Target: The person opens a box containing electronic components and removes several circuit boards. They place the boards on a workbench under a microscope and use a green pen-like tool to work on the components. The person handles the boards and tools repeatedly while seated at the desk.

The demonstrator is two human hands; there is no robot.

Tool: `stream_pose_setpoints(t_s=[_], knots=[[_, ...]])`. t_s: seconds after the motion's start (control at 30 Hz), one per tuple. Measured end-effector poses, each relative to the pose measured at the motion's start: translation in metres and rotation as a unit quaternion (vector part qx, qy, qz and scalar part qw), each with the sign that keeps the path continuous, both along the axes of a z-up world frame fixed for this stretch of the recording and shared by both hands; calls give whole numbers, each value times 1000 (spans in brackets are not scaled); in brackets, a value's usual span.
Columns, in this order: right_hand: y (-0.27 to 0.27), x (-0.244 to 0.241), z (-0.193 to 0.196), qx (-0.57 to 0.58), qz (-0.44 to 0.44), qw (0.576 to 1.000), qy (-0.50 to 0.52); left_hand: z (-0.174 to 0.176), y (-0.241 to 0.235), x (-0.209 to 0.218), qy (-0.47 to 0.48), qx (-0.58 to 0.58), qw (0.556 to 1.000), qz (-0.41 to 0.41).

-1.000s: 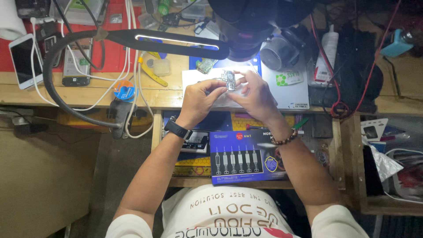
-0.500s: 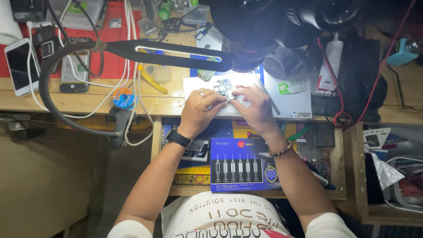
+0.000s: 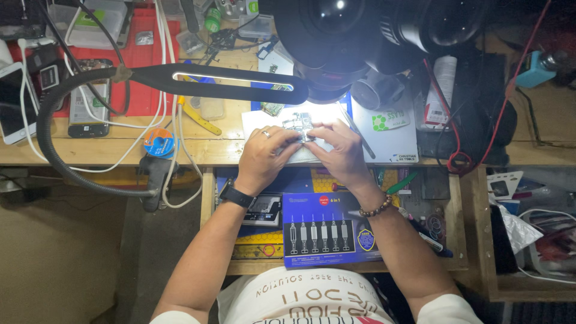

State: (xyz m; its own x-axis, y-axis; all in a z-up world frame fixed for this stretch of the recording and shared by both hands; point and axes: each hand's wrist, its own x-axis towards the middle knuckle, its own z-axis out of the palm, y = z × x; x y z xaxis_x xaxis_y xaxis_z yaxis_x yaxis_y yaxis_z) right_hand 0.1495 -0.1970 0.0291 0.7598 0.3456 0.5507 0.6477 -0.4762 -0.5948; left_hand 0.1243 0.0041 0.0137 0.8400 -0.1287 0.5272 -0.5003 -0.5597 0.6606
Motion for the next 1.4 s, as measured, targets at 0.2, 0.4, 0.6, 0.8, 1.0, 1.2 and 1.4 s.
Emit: stream_pose_setpoints(t_s=[0.2, 0.4, 0.6, 0.8, 1.0, 1.2, 1.4], knots=[[0, -2, 2, 0, -2, 1000, 7, 0, 0, -1, -30, 13, 999, 12], [-2, -1, -2, 5, -7, 999, 39, -1, 0, 0, -68, 50, 996, 24], [-13, 0, 1, 19, 3, 1000, -5, 0, -11, 5, -88, 67, 994, 26], [-15, -3, -6, 30, -7, 1000, -2, -4, -15, 3, -78, 78, 993, 32], [-16, -3, -10, 46, -4, 999, -5, -3, -20, 4, -79, 87, 992, 47], [-18, -3, -12, 57, 0, 998, -6, -4, -22, 4, -77, 88, 992, 46], [-19, -3, -12, 48, 0, 999, -21, 0, -24, 4, -69, 97, 992, 44]])
